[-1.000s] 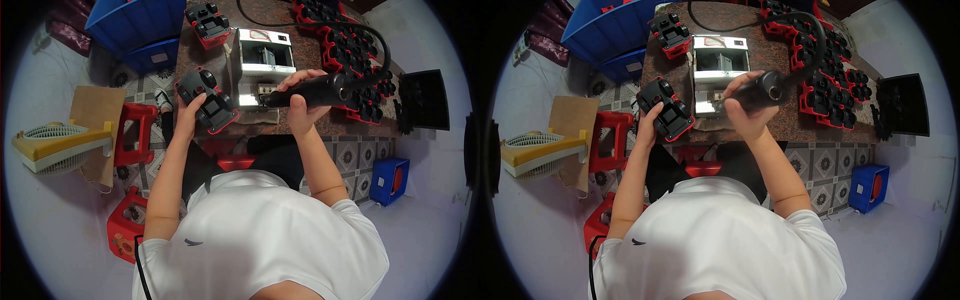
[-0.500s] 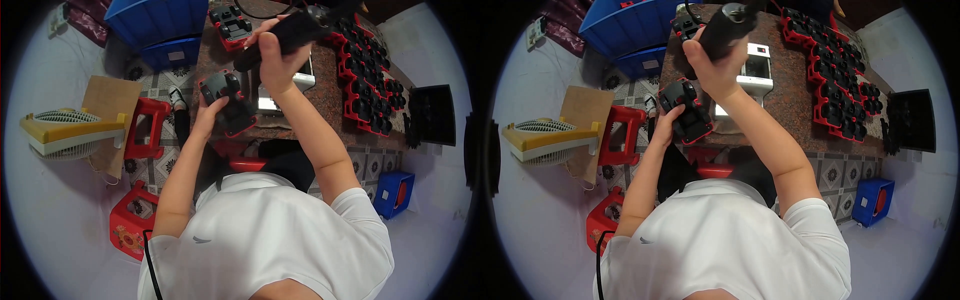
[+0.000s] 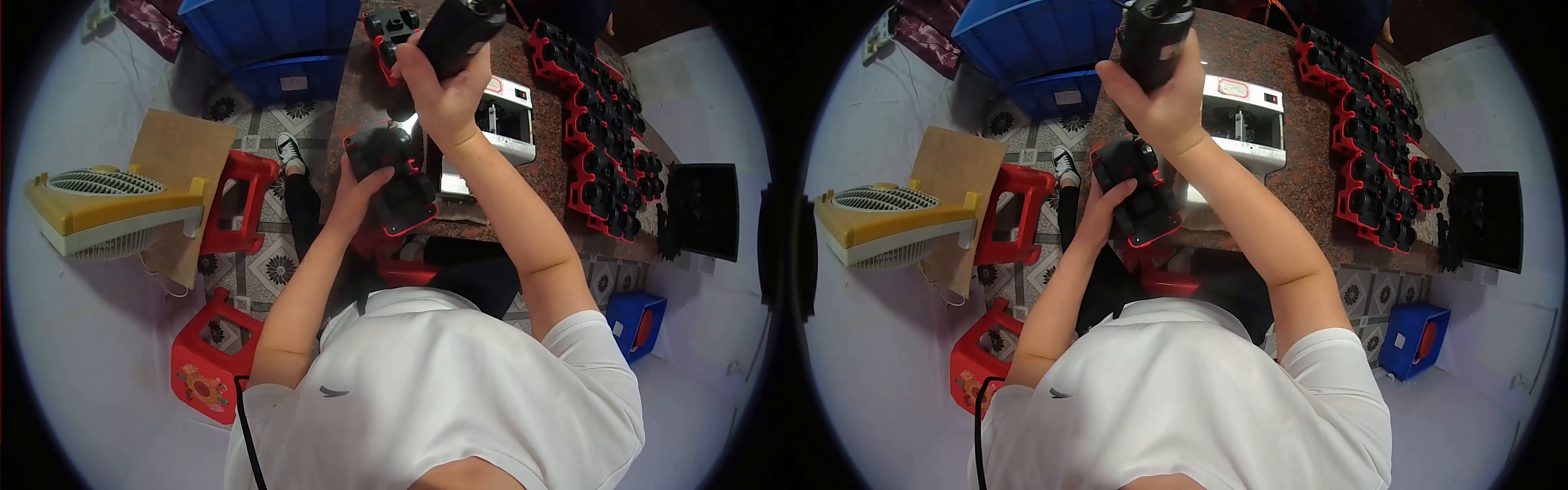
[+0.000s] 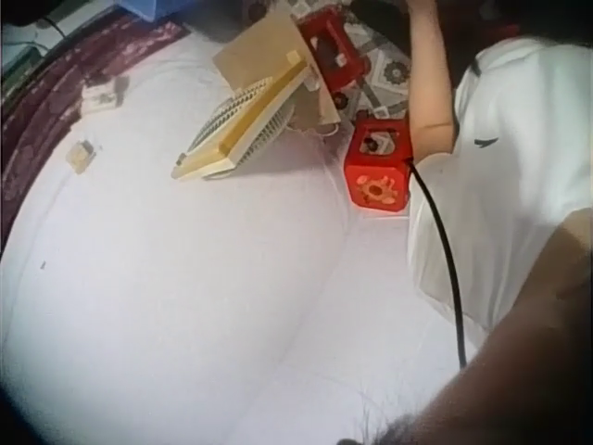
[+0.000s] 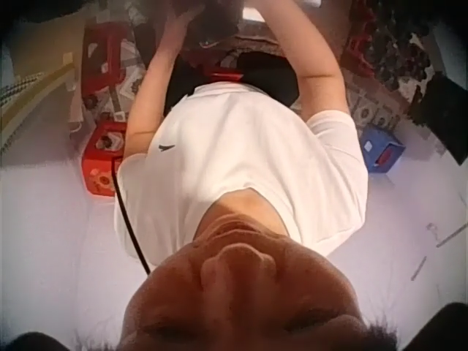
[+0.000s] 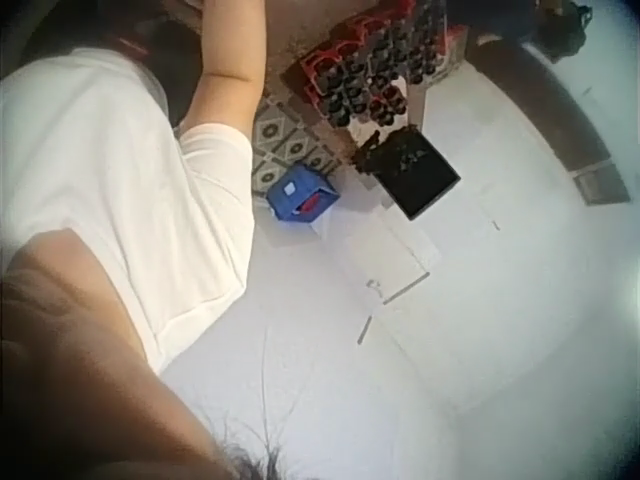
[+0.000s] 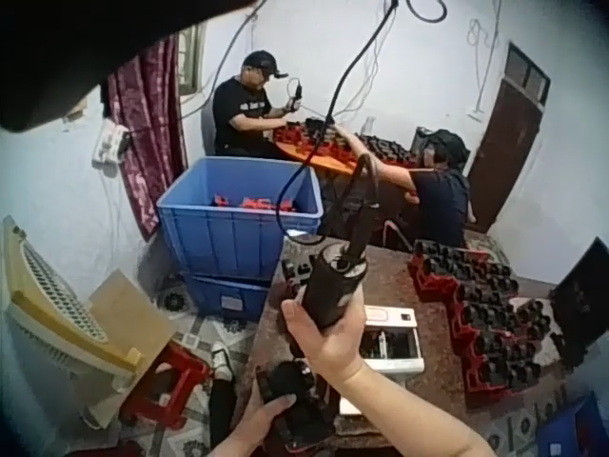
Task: The person assembles plastic toy vehicle bases by driving screws into each unit with an electric screwdriver and placing them on the table.
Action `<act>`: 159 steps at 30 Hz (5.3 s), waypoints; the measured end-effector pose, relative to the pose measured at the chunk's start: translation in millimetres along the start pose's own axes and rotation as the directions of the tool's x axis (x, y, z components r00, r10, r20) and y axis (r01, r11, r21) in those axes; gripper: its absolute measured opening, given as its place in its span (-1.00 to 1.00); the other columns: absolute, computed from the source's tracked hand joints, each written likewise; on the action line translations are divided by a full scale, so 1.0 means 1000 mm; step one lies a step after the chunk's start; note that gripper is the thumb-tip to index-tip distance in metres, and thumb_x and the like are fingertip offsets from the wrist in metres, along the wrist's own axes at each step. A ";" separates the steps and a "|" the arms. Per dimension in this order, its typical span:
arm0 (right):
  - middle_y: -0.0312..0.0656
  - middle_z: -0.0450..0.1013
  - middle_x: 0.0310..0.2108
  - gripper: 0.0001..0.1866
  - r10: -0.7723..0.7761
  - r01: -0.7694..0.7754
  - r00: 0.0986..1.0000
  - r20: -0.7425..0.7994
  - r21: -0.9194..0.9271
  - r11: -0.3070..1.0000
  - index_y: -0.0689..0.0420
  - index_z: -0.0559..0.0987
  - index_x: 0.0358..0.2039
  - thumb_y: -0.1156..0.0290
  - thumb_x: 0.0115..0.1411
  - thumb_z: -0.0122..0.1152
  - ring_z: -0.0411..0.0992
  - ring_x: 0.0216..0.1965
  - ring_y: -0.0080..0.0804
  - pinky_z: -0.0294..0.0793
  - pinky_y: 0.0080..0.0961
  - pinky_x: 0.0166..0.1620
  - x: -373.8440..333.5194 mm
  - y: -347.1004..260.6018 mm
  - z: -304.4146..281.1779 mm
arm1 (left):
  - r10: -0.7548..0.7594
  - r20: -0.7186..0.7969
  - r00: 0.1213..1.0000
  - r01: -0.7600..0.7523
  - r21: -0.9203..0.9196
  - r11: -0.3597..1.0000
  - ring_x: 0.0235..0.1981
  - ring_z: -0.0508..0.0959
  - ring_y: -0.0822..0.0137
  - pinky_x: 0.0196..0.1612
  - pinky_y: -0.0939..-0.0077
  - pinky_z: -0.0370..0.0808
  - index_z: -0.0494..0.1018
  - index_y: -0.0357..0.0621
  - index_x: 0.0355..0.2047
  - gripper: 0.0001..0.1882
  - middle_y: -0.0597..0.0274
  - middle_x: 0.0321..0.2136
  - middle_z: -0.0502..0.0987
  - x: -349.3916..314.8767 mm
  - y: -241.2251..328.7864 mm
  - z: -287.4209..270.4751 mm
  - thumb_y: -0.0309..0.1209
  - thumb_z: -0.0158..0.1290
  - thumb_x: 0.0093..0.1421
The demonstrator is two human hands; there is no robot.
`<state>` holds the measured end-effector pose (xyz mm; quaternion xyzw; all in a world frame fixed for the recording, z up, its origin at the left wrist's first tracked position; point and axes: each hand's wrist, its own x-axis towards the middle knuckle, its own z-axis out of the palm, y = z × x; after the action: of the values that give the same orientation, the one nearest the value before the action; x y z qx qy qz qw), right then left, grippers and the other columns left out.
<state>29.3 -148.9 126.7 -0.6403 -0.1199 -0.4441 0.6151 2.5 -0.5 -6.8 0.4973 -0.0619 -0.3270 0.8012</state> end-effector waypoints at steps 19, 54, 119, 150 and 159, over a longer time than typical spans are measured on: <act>-0.27 0.40 -0.55 -0.71 -0.110 0.106 0.994 0.004 0.223 0.969 0.23 0.34 -0.27 0.57 0.04 0.25 0.39 -0.59 -0.57 0.38 -0.67 -0.54 0.012 -0.050 -0.007 | -0.007 0.016 1.000 0.006 0.066 0.998 -0.04 0.38 0.32 0.06 0.41 0.30 0.19 -0.15 0.05 -0.39 0.20 -0.11 0.39 -0.002 0.004 0.000 -0.37 0.18 0.00; -0.12 0.38 -0.39 -0.39 0.035 -0.038 0.998 -0.057 -0.054 0.998 0.15 0.21 0.00 0.52 -0.04 0.31 0.41 -0.42 -0.46 0.41 -0.61 -0.37 -0.090 -0.086 -0.116 | -0.054 -0.018 0.998 0.056 0.139 0.989 -0.01 0.35 0.31 0.07 0.41 0.28 0.17 -0.13 0.09 -0.36 0.20 -0.06 0.34 -0.004 0.003 0.003 -0.29 0.15 0.02; -0.16 0.35 -0.45 -0.54 0.033 0.002 0.993 -0.117 0.289 0.957 0.17 0.25 -0.10 0.17 0.14 0.17 0.39 -0.51 -0.40 0.47 -0.45 -0.45 0.007 -0.069 0.010 | -0.060 -0.024 0.998 0.062 0.116 0.991 0.00 0.35 0.33 0.09 0.45 0.25 0.09 -0.21 0.11 -0.25 0.19 -0.05 0.34 -0.001 0.002 -0.004 -0.33 0.23 -0.03; -0.15 0.41 -0.37 -0.31 0.162 -0.169 0.969 -0.188 -0.020 0.985 0.20 0.21 0.02 0.47 -0.08 0.41 0.39 -0.39 -0.50 0.41 -0.60 -0.37 -0.140 -0.178 -0.171 | -0.282 -0.198 0.939 0.334 0.323 0.886 -0.13 0.43 0.26 -0.16 0.32 0.36 0.39 -0.03 -0.10 -0.49 0.26 -0.29 0.51 0.225 0.060 0.026 -0.10 0.20 -0.01; -0.20 0.40 -0.43 -0.37 0.004 -0.081 0.982 -0.186 -0.406 0.910 0.27 0.31 -0.12 0.34 -0.13 0.47 0.38 -0.46 -0.53 0.40 -0.59 -0.38 -0.129 -0.205 -0.211 | 0.444 0.797 0.410 -0.902 0.428 0.066 -0.61 0.45 0.22 -0.49 0.44 0.40 0.35 -0.23 -0.64 -0.82 0.12 -0.65 0.43 0.002 0.059 0.160 -0.72 -0.19 -0.26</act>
<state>-277.1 -243.0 141.9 -0.7149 0.0469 -0.5023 0.4841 -36.4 -105.5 121.9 0.6183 -0.6333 0.0760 0.4591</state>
